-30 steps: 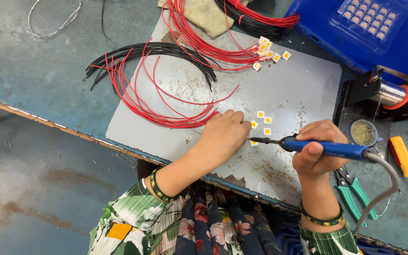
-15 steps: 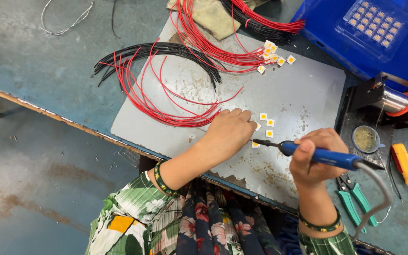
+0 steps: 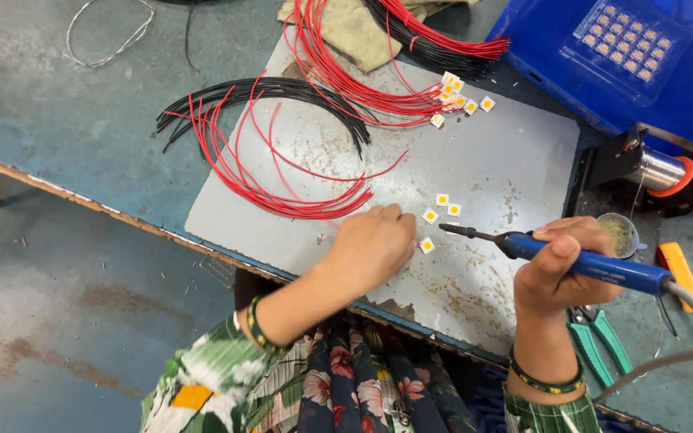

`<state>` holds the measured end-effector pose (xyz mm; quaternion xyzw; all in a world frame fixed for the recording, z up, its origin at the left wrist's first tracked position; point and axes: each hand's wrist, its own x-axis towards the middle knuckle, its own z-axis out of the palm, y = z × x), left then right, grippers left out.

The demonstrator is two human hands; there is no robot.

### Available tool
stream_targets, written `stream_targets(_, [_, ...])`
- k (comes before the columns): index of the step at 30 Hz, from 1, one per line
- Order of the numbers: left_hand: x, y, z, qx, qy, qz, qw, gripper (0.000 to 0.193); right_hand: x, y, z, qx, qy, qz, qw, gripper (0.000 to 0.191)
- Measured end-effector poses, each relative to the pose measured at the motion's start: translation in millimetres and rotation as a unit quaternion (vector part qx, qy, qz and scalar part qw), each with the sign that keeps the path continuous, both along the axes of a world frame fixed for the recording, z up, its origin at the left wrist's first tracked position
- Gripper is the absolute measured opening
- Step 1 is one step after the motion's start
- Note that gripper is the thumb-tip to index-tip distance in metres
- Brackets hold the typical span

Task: The person uses a soldering iron to attach red and black wires to small square LED modules on a white work mat. They repeatedly position the wire ends, apply solder, and move completed units aside while continuing the process.

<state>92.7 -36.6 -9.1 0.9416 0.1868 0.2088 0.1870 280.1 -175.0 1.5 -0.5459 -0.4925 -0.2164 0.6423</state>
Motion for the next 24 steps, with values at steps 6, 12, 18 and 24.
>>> stream_targets(6, [-23.2, -23.5, 4.4, -0.069, -0.021, 0.047, 0.996, 0.017, -13.4, -1.3, 3.8, -0.011, -0.013, 0.039, 0.999, 0.050])
stream_targets(12, [-25.6, -22.3, 1.2, -0.079, -0.047, 0.046, 0.995, 0.014, -21.8, 5.8, 11.5, -0.028, -0.046, 0.066, 0.996, 0.053])
stream_targets(18, [-24.8, -21.4, -4.2, -0.095, -0.054, 0.045, 0.993, 0.013, -25.3, 7.7, 14.9, -0.047, -0.062, 0.064, 0.995, 0.052])
stream_targets(24, [-26.3, -20.5, -3.6, -0.103, -0.062, 0.040, 0.992, 0.013, -27.0, 7.2, 16.4, -0.069, -0.078, 0.064, 0.993, 0.051])
